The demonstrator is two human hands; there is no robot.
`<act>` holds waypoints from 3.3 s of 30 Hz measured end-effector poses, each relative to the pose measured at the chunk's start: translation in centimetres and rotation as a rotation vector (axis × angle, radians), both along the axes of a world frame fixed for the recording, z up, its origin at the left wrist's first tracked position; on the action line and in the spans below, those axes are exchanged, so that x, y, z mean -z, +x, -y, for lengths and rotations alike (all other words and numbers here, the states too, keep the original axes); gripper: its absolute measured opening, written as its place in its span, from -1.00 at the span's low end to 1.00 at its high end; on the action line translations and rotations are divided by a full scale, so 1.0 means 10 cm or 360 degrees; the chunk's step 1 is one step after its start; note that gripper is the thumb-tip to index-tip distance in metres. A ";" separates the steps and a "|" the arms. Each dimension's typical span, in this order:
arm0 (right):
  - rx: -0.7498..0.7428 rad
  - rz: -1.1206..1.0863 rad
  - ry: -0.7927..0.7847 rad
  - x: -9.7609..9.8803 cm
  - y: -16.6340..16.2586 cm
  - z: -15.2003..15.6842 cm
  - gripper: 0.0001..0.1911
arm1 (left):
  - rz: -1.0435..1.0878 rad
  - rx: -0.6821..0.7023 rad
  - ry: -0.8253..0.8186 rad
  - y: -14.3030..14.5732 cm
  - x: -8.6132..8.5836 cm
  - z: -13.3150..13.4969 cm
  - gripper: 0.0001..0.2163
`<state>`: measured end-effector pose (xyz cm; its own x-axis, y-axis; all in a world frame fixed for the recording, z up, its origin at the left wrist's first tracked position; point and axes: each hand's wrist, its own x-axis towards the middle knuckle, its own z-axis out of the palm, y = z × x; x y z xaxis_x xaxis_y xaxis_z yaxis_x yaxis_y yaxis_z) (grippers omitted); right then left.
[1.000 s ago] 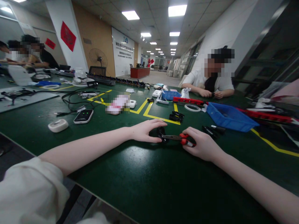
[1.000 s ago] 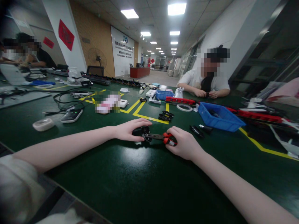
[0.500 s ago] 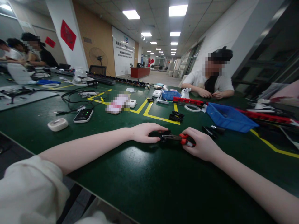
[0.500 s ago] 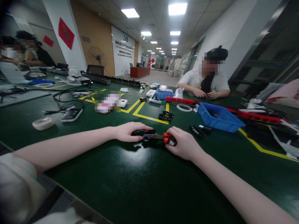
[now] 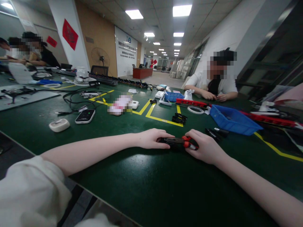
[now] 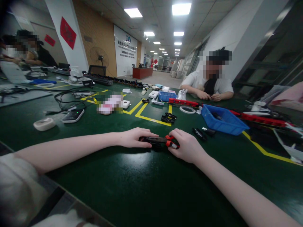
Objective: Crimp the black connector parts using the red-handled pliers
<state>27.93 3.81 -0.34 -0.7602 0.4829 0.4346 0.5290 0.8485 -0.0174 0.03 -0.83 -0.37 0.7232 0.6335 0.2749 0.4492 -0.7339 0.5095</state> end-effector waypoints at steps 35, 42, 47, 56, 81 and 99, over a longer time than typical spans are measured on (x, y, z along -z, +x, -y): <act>0.0052 -0.0211 -0.0075 -0.09 -0.04 0.10 -0.83 | 0.0203 -0.0018 -0.0269 -0.04 0.01 -0.01 -0.58; 0.0124 -0.0259 -0.0093 -0.06 -0.02 0.07 -0.82 | 0.0260 -0.0032 -0.0293 -0.03 0.04 -0.03 -0.58; 0.0068 -0.0320 -0.0003 -0.06 -0.01 0.07 -0.81 | 0.0253 -0.0028 -0.0261 -0.03 0.04 -0.03 -0.59; -0.0088 -0.0325 0.0233 -0.09 -0.06 0.23 -0.69 | 0.0176 -0.0058 -0.0269 0.01 -0.01 -0.01 -0.58; -0.0235 -0.0155 -0.0594 -0.04 -0.42 0.63 -0.54 | -0.0428 0.0331 0.0300 1.42 -0.12 -1.21 -0.64; -0.0221 -0.0176 -0.0599 -0.06 -0.41 0.63 -0.51 | -0.0266 -0.0163 0.0375 0.62 -0.02 -1.42 -0.64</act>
